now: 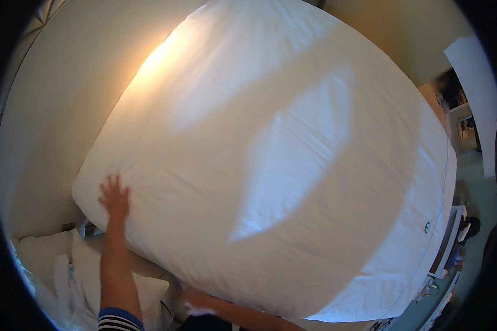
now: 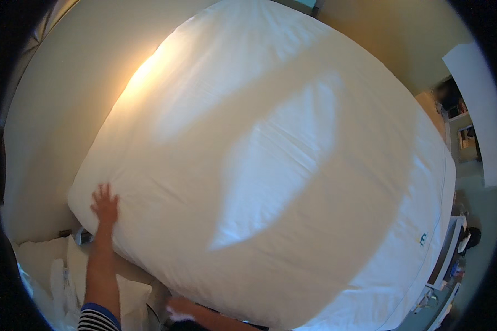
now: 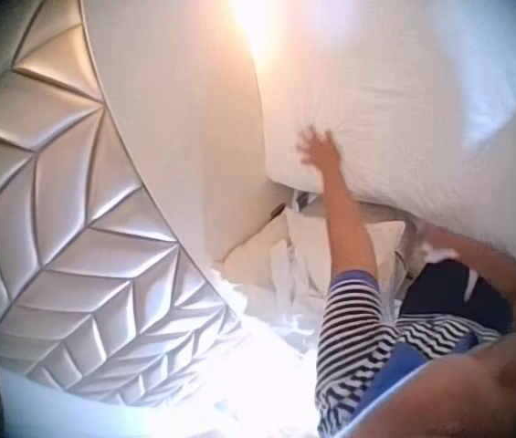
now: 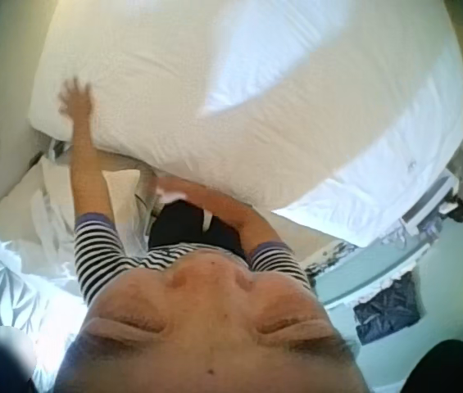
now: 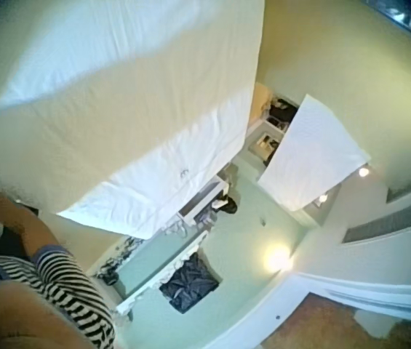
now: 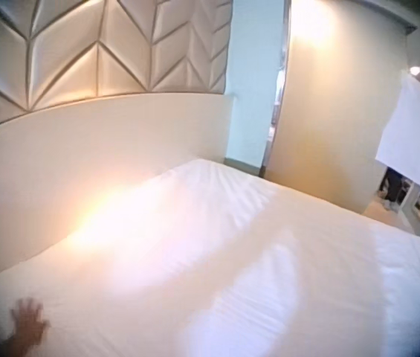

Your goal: The person adjusts a white mattress on a bed frame and then places a white pillow into a pillowcase. The person smooths the mattress surface and aligns it before handling the pillow and pillowcase.

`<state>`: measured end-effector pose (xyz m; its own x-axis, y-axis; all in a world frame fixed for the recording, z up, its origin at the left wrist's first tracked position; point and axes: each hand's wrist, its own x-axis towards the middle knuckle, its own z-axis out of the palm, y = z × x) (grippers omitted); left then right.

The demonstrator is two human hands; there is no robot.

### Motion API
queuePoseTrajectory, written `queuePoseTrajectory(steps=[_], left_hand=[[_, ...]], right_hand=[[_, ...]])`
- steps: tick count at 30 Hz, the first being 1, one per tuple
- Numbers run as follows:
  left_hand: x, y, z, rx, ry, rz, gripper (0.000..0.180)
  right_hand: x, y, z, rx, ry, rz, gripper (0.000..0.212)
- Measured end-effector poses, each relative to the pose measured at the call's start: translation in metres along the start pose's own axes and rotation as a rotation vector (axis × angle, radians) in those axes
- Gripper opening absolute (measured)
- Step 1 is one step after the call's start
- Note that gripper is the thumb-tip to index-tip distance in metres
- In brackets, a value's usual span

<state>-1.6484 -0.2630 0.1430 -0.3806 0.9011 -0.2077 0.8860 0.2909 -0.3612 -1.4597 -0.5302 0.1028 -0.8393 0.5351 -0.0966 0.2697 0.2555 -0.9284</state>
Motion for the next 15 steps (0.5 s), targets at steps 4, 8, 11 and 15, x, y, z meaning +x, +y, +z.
queuePoseTrajectory(steps=[4,8,11,15], left_hand=[[0.018,-0.11,-0.01,-0.008,-0.152,-0.287,0.051],[0.014,-0.084,0.001,-0.273,0.236,0.137,0.045],[-0.015,0.028,0.03,-0.4,0.494,0.765,0.05],[-0.109,0.16,-0.033,-0.724,0.253,1.347,0.045]], right_hand=[[-0.035,-0.047,-0.016,0.19,0.489,-0.111,0.046],[-0.113,0.043,-0.107,-0.442,0.961,0.348,0.042],[-0.156,0.088,-0.215,-0.772,1.16,0.678,0.042],[-0.157,0.165,-0.254,-0.413,1.578,0.609,0.047]])
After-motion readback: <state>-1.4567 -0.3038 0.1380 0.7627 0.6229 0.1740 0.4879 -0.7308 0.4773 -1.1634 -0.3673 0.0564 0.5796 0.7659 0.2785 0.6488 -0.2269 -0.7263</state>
